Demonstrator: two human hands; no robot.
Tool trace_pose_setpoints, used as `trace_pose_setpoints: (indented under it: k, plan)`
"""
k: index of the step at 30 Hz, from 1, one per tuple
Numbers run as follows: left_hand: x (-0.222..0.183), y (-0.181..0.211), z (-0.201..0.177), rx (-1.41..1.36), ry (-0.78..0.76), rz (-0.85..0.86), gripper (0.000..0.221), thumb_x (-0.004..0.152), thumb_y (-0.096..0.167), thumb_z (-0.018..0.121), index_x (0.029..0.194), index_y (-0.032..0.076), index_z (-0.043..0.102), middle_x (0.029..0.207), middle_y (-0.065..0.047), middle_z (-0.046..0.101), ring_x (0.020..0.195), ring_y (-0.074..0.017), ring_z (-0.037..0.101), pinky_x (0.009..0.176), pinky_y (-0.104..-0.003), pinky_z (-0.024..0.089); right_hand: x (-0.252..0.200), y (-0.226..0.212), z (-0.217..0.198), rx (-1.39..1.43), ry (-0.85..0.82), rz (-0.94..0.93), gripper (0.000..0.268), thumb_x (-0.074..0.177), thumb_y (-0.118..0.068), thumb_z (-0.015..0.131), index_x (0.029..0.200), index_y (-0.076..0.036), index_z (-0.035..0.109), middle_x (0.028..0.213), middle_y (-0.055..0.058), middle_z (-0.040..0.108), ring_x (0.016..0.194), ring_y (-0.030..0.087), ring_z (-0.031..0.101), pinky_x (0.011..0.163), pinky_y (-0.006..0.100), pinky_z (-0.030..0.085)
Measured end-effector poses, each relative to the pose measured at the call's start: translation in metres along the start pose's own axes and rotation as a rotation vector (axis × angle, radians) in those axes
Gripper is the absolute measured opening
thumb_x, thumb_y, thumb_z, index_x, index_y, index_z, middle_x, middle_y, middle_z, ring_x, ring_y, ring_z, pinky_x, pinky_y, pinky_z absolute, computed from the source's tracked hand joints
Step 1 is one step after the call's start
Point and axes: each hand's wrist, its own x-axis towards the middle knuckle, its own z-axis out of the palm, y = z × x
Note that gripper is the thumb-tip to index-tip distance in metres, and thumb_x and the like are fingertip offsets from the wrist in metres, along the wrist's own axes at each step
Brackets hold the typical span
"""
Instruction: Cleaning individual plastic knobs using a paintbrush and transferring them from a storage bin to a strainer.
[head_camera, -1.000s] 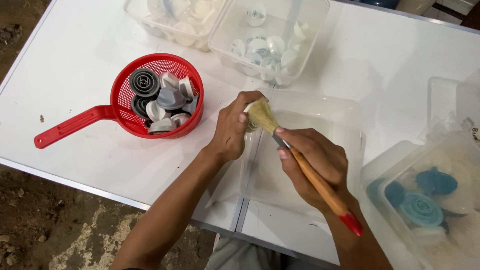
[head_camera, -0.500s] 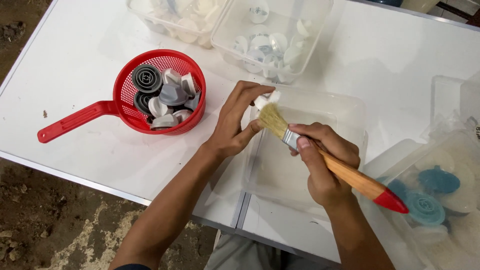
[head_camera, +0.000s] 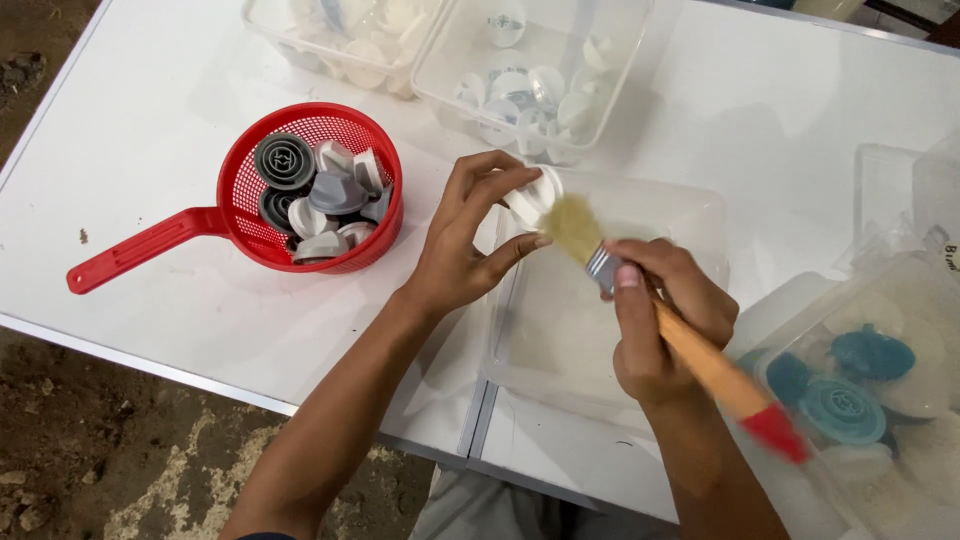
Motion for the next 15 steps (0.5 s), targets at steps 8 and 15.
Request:
trace_pose_setpoints:
  k: [8, 15]
  plan:
    - [0.002, 0.005, -0.001, -0.002, -0.024, -0.014, 0.061, 0.088, -0.008, 0.08, 0.142, 0.011, 0.058, 0.137, -0.011, 0.06, 0.123, -0.028, 0.062, 0.1, -0.041, 0.056, 0.003, -0.001, -0.008, -0.146, -0.075, -0.081, 0.016, 0.094, 0.007, 0.058, 0.085, 0.007, 0.071, 0.054, 0.01, 0.054, 0.042, 0.02, 0.05, 0.044, 0.03, 0.044]
    - [-0.002, -0.005, 0.0, -0.17, -0.061, -0.101, 0.058, 0.087, -0.009, 0.078, 0.139, 0.008, 0.059, 0.132, -0.012, 0.065, 0.118, -0.0267, 0.065, 0.096, -0.039, 0.058, 0.021, -0.006, -0.005, -0.127, -0.196, -0.129, 0.011, 0.097, 0.008, 0.058, 0.099, 0.009, 0.069, 0.062, 0.016, 0.057, 0.046, 0.024, 0.055, 0.045, 0.032, 0.046]
